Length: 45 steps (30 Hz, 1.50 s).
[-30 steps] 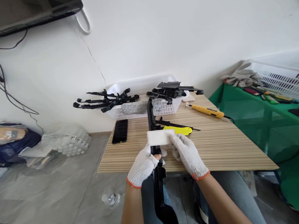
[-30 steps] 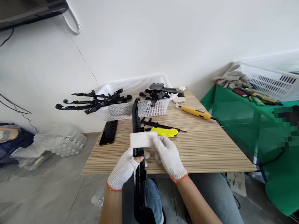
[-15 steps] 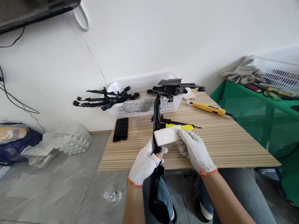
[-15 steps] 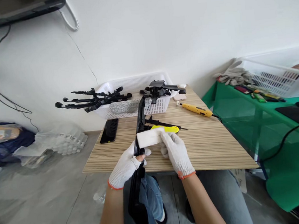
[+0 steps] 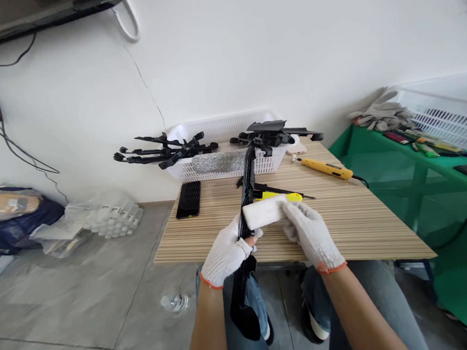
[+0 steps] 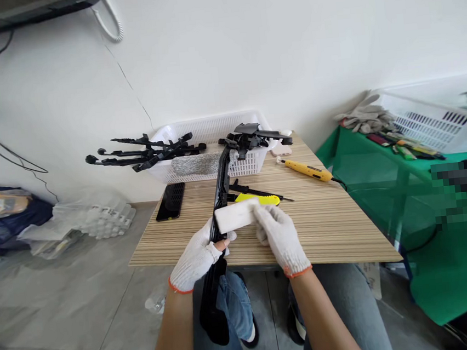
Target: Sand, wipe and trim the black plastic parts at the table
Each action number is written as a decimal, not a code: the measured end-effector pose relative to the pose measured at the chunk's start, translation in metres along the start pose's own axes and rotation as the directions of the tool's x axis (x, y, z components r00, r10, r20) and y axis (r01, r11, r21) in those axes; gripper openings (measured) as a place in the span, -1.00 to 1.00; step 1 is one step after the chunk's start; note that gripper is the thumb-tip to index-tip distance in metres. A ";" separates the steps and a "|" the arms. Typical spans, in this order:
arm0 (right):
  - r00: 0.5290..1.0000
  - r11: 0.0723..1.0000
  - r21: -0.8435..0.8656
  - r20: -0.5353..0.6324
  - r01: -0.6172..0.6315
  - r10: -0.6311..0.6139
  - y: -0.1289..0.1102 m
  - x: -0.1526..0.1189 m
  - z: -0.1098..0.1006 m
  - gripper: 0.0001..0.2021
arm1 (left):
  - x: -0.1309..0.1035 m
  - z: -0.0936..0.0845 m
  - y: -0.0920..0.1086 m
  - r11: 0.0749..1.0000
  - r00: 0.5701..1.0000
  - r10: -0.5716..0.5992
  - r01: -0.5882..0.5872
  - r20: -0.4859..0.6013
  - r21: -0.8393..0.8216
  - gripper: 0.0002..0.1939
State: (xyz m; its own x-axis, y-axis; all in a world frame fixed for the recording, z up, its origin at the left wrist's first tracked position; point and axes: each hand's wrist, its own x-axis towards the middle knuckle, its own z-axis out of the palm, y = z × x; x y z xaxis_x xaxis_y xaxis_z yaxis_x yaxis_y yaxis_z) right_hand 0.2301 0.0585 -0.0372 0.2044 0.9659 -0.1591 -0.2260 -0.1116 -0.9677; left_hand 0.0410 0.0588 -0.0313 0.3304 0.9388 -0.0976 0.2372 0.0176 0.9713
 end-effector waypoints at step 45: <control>0.999 0.999 -0.002 -0.017 0.040 -0.040 -0.002 -0.002 -0.001 -0.51 | -0.006 0.000 0.003 1.000 1.000 0.013 -0.013 -0.022 -0.002 -0.63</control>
State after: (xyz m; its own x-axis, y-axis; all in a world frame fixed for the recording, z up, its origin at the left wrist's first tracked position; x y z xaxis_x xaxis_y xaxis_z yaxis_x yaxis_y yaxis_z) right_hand 0.2306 0.0570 -0.0356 0.2298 0.9654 -0.1235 -0.2157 -0.0732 -0.9737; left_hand 0.0396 0.0528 -0.0279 0.3131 0.9463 -0.0805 0.2307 0.0065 0.9730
